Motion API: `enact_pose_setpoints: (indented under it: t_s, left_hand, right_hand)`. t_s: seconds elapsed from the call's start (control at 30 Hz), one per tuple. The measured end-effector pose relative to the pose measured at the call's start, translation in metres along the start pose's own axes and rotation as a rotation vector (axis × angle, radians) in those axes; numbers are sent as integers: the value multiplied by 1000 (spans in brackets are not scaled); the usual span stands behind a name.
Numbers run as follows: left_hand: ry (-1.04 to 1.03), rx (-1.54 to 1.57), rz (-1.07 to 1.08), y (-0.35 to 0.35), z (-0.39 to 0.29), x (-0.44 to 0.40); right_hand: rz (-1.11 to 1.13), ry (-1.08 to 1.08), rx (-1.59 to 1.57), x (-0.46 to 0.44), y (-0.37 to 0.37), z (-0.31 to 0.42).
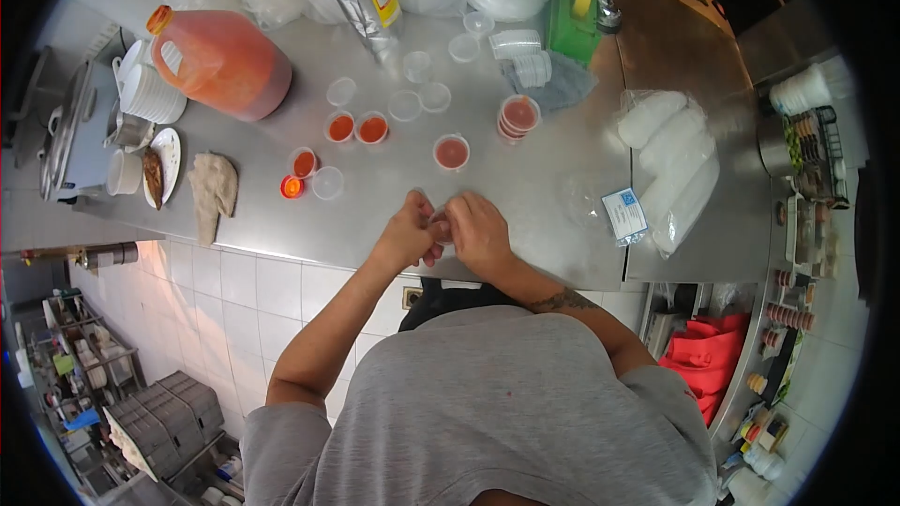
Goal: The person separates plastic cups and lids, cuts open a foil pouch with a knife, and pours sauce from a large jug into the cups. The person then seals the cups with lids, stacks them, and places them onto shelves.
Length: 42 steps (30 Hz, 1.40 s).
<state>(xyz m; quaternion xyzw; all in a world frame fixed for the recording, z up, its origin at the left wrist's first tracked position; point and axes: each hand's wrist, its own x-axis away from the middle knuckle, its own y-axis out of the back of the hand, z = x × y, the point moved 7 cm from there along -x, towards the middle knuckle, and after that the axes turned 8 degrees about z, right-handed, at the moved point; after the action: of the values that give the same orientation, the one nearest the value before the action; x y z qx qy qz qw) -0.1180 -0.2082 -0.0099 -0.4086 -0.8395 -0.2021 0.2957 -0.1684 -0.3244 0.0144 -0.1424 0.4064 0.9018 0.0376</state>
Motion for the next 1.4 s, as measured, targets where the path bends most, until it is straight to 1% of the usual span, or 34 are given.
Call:
enact_pose_setpoints:
  t_s: [0.1,0.2,0.3,0.37,0.47,0.57,0.67,0.77,0.87,0.97,1.07,1.17,1.27,1.3,1.37,1.4]
  left_hand:
    - [-31,-15,2,2,0,0]
    - [-7,-93,103,12,-9,1]
    - [-457,-643,-283,61,-33,-5]
    - [-659,-966,-641,86,-78,19]
    - [-519,-1102,-654,109,-95,4]
    - [-379,-1202,-561,114,-90,-16]
    - [-438,-1142,-574,112,-78,-18]
    - [-578,-1096,-643,95,-71,8]
    - [-514,-915,-551,80,-56,26]
    - [-548,-846,-587,72,-43,39]
    - [-526,-756,-634,72,-25,46]
    - [-502,-651,-588,61,-20,61]
    - [-625,-748,-532,36,-17,76]
    - [-608,-731,-496,29,-12,76]
    - [-643,-636,-441,17,-10,69]
    - [-663,-588,-414,12,-12,66]
  right_hand:
    - [-4,-7,-44,-1,-1,-4]
    - [-33,-51,-131,0,2,-10]
    - [-119,-117,-202,-10,16,-13]
    - [-201,-134,-211,-27,35,-13]
    - [-251,-148,-100,-58,44,-26]
    - [-221,-198,-106,-72,36,-42]
    - [-256,-153,-111,-73,38,-41]
    - [-265,-166,-210,-71,34,-46]
    - [-214,-205,-273,-70,30,-48]
    - [-324,-317,-313,-62,35,-45]
    - [-284,-381,-364,-42,34,-51]
    - [170,-698,-958,-8,-11,-58]
    - [17,-777,-1457,0,-14,-31]
    - [46,-764,-1517,0,-15,-32]
    - [95,-738,-1635,0,-18,-36]
    - [108,-637,-1467,0,-14,-36]
